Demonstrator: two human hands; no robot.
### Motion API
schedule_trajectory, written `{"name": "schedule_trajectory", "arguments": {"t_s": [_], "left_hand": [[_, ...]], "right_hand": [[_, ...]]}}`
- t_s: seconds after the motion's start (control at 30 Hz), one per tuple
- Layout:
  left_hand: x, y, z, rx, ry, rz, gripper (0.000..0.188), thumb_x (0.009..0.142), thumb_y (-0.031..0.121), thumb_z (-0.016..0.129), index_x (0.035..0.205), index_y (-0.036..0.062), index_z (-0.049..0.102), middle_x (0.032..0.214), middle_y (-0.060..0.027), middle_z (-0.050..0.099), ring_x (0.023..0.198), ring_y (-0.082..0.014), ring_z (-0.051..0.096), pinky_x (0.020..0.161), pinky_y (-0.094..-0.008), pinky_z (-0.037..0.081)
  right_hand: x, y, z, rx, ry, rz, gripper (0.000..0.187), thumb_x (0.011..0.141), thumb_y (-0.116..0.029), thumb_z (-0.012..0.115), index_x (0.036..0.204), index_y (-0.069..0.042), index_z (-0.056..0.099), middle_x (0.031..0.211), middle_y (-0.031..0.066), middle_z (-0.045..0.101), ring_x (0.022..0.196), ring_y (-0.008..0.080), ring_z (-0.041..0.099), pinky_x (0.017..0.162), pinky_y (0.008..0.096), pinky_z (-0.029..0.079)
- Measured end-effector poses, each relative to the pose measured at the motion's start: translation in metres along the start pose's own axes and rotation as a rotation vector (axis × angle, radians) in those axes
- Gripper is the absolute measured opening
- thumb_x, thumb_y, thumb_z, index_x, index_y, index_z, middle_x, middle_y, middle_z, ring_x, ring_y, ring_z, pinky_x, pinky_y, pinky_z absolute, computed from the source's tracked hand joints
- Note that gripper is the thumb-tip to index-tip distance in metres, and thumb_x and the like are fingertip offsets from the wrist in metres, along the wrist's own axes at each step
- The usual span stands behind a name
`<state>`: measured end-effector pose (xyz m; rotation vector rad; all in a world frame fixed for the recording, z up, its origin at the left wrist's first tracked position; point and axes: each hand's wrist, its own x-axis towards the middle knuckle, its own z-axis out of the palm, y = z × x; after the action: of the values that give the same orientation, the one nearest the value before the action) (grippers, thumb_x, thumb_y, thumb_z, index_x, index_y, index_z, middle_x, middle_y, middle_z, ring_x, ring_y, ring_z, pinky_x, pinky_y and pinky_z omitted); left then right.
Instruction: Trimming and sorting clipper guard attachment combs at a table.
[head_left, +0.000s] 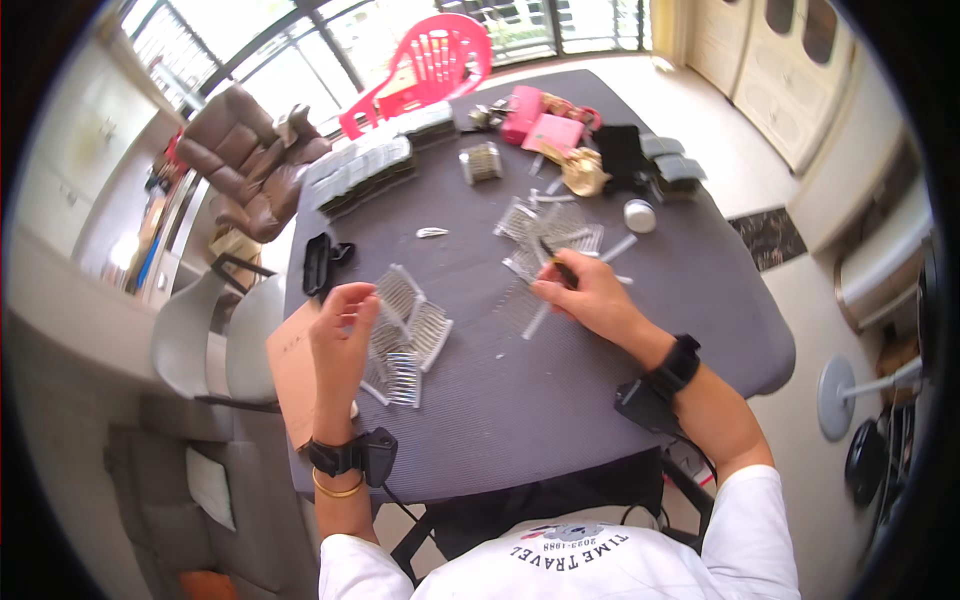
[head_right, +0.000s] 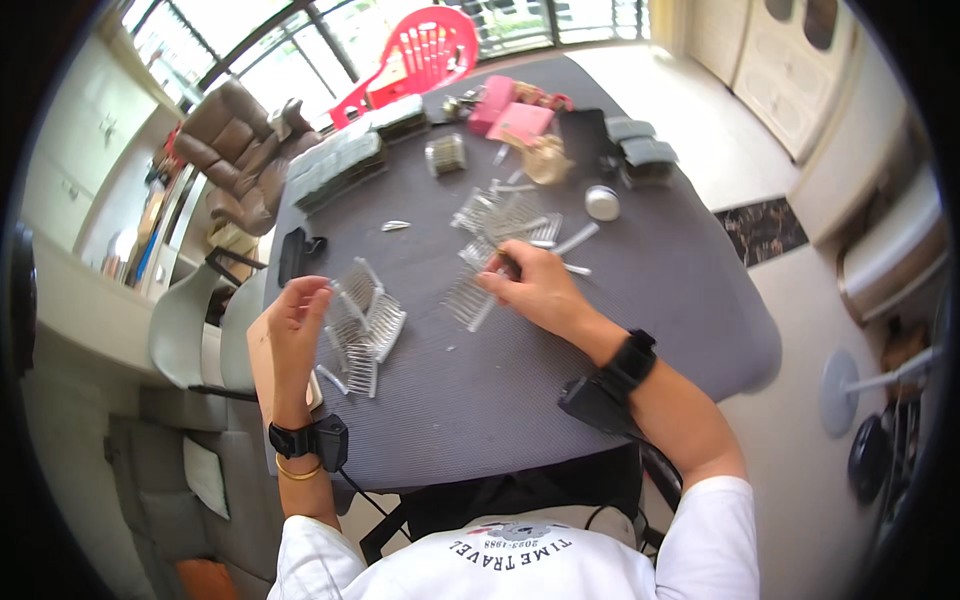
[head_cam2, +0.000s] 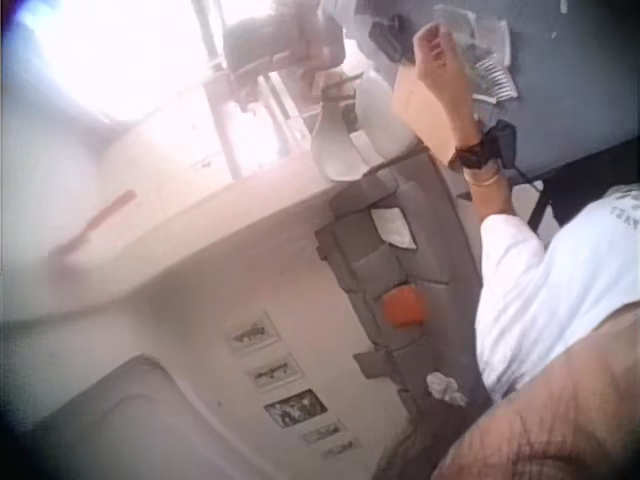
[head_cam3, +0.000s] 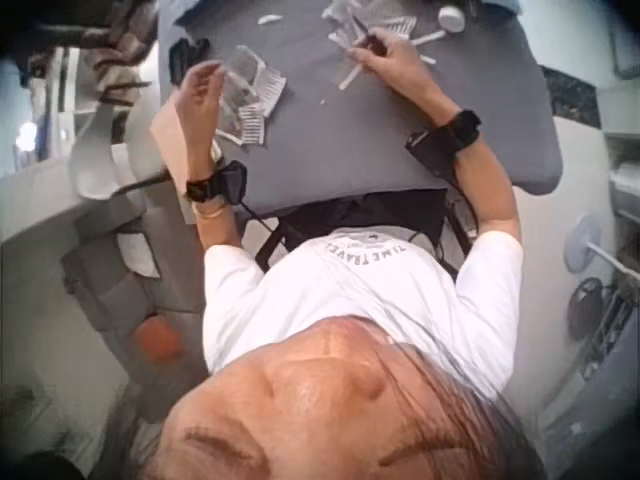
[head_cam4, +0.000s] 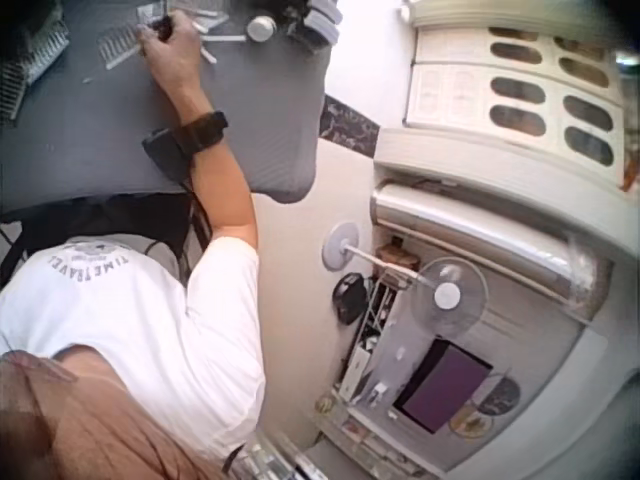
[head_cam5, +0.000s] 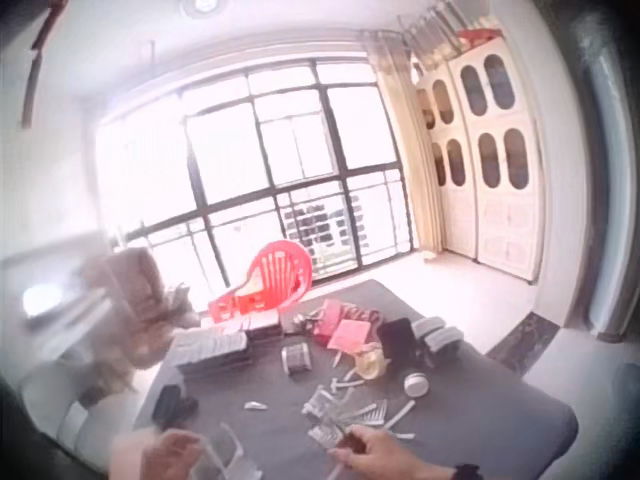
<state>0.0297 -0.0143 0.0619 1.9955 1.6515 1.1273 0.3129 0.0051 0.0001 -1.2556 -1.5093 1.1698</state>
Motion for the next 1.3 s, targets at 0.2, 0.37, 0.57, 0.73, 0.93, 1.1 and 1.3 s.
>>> {"name": "schedule_trajectory", "arguments": {"t_s": [0.2, 0.37, 0.57, 0.73, 0.93, 1.1, 1.3], "left_hand": [[-0.013, -0.031, 0.013, 0.244, -0.211, 0.252, 0.048, 0.075, 0.026, 0.07, 0.117, 0.0078, 0.057, 0.119, -0.0116, 0.055, 0.117, -0.0268, 0.047, 0.097, -0.0367, 0.036], [-0.02, -0.049, 0.022, 0.392, -0.312, 0.279, 0.063, 0.074, 0.038, 0.069, 0.127, 0.0083, 0.05, 0.127, -0.0135, 0.051, 0.128, -0.0313, 0.037, 0.106, -0.0425, 0.027], [-0.023, -0.054, 0.021, 0.356, -0.286, 0.281, 0.059, 0.077, 0.036, 0.067, 0.126, 0.0074, 0.05, 0.127, -0.0135, 0.051, 0.127, -0.0314, 0.038, 0.105, -0.0426, 0.028], [-0.022, -0.061, 0.019, 0.369, -0.251, 0.27, 0.05, 0.079, 0.03, 0.066, 0.121, 0.0056, 0.054, 0.125, -0.0133, 0.052, 0.125, -0.0315, 0.04, 0.103, -0.0427, 0.03], [-0.019, -0.042, 0.02, 0.345, 0.113, 0.336, 0.036, 0.084, 0.021, 0.061, 0.115, 0.0021, 0.056, 0.11, -0.0112, 0.06, 0.109, -0.0263, 0.054, 0.093, -0.0396, 0.04], [-0.033, -0.039, 0.041, -0.884, -0.463, -0.211, 0.033, 0.092, 0.025, 0.056, 0.112, -0.0002, 0.053, 0.081, -0.0055, 0.064, 0.066, -0.0065, 0.06, 0.051, -0.0198, 0.047], [-0.035, -0.034, 0.047, -1.073, -0.757, -0.489, 0.025, 0.091, 0.02, 0.057, 0.106, 0.0014, 0.053, 0.074, -0.0034, 0.064, 0.058, -0.0055, 0.061, 0.048, -0.0149, 0.046]], "right_hand": [[0.002, 0.004, -0.007, -0.193, 0.203, -0.088, 0.019, 0.08, -0.015, 0.068, 0.086, -0.002, 0.057, 0.063, -0.0034, 0.052, 0.058, 0.0029, 0.048, 0.051, 0.0195, 0.039], [0.004, -0.012, 0.013, -0.335, 0.227, -0.181, 0.024, 0.08, -0.018, 0.071, 0.088, -0.002, 0.055, 0.06, -0.0034, 0.049, 0.057, 0.0031, 0.044, 0.052, 0.0202, 0.038], [0.019, -0.025, 0.097, -0.446, -0.119, -0.299, 0.029, 0.079, -0.02, 0.07, 0.093, -0.001, 0.053, 0.066, 0.0072, 0.057, 0.06, 0.0146, 0.056, 0.057, 0.0284, 0.046], [0.025, -0.023, 0.093, -0.307, -0.213, -0.212, 0.02, 0.084, -0.013, 0.064, 0.098, -0.002, 0.054, 0.071, 0.0045, 0.058, 0.064, 0.0089, 0.055, 0.057, 0.025, 0.045], [0.01, -0.036, 0.055, 0.201, -0.43, 0.058, 0.012, 0.087, -0.01, 0.059, 0.097, -0.004, 0.055, 0.076, -0.0036, 0.053, 0.067, 0.0015, 0.049, 0.051, 0.0162, 0.036], [0.002, -0.035, 0.061, 0.37, -0.509, 0.075, 0.012, 0.088, -0.009, 0.058, 0.098, -0.003, 0.055, 0.076, -0.0026, 0.054, 0.065, 0.0017, 0.049, 0.052, 0.0162, 0.036], [0.0, -0.014, 0.056, 0.023, -0.335, -0.005, 0.012, 0.088, -0.012, 0.059, 0.093, -0.001, 0.06, 0.075, 0.0026, 0.062, 0.068, 0.006, 0.058, 0.059, 0.0206, 0.044]]}}
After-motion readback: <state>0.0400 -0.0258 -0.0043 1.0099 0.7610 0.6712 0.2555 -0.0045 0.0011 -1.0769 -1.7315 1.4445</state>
